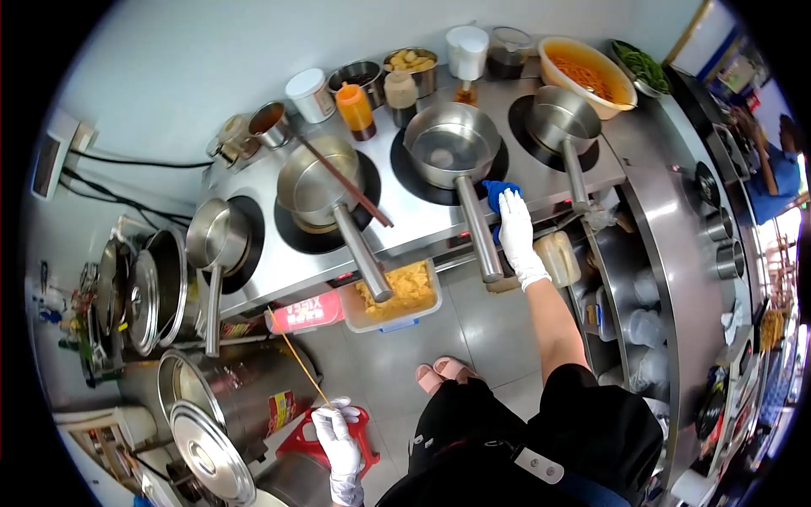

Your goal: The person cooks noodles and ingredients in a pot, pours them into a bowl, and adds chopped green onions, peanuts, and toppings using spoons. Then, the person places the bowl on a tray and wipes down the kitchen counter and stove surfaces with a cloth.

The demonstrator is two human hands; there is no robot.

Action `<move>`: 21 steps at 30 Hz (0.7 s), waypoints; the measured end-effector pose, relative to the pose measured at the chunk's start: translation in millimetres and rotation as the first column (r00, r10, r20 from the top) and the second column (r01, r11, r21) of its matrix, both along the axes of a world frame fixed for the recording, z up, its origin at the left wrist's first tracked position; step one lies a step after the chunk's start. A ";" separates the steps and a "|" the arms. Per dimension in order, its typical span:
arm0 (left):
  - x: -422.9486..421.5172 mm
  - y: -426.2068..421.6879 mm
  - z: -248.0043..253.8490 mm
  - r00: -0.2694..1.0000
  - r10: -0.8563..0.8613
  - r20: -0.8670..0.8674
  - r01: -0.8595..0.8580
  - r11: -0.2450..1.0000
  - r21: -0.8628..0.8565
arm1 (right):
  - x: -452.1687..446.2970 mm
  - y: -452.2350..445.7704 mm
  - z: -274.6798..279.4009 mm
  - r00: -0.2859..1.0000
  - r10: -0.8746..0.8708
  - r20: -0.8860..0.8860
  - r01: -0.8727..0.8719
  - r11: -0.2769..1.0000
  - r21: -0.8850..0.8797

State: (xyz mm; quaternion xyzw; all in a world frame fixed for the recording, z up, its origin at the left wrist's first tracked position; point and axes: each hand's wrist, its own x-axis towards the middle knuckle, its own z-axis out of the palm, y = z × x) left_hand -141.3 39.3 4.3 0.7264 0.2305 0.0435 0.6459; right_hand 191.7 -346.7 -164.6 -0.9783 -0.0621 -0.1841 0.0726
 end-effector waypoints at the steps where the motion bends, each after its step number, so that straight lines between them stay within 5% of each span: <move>1: 1.0 1.9 -1.8 1.000 -0.015 0.006 0.015 1.000 0.019 | 3.1 -16.5 -3.6 0.998 -0.042 0.039 0.042 0.999 -0.009; 6: -0.6 2.4 3.6 0.997 -0.075 0.037 0.072 0.994 0.083 | 2.4 -94.3 -8.6 0.973 -0.179 0.147 0.192 0.978 -0.081; 7: -1.9 -1.7 5.9 0.998 -0.055 0.033 0.052 0.994 0.100 | -6.9 -97.4 4.4 0.958 -0.246 0.149 0.223 0.962 0.158; 8: -2.9 -6.1 7.5 0.999 -0.042 0.028 0.039 0.992 0.116 | -18.9 -101.1 16.6 0.886 -0.442 -0.141 0.417 0.625 0.660; 10: -6.9 -16.1 1.5 0.999 -0.029 0.042 0.025 0.995 0.096 | -45.2 -154.5 -22.8 0.762 -0.645 -0.046 0.557 0.618 0.555; 11: -5.7 -26.3 2.4 0.998 -0.040 0.047 0.035 0.994 0.101 | -61.7 -180.2 -21.9 0.657 -0.694 -0.294 0.621 0.278 0.732; 12: -5.3 -37.7 3.1 0.998 -0.044 0.053 0.038 0.994 0.106 | -83.8 -224.4 -48.1 0.736 -0.612 -0.289 0.411 0.064 0.910; 14: 0.1 -64.0 -0.1 0.998 -0.038 0.058 0.034 0.997 0.063 | -139.2 -290.3 -30.2 0.750 -0.624 -0.218 0.266 -0.016 0.964; 17: 15.5 -105.1 -3.5 0.999 -0.033 -0.011 0.034 0.998 0.050 | -201.8 -347.2 95.0 0.801 -0.595 -0.068 0.223 0.192 0.956; 20: 37.3 -174.7 15.8 0.997 -0.039 0.060 0.035 0.997 0.070 | -228.3 -419.8 139.1 0.841 -0.533 0.089 0.192 0.448 0.873; 21: 40.3 -192.1 19.0 0.995 -0.065 0.077 0.059 0.996 0.069 | -235.1 -443.9 154.8 0.813 -0.577 0.072 0.532 0.788 0.311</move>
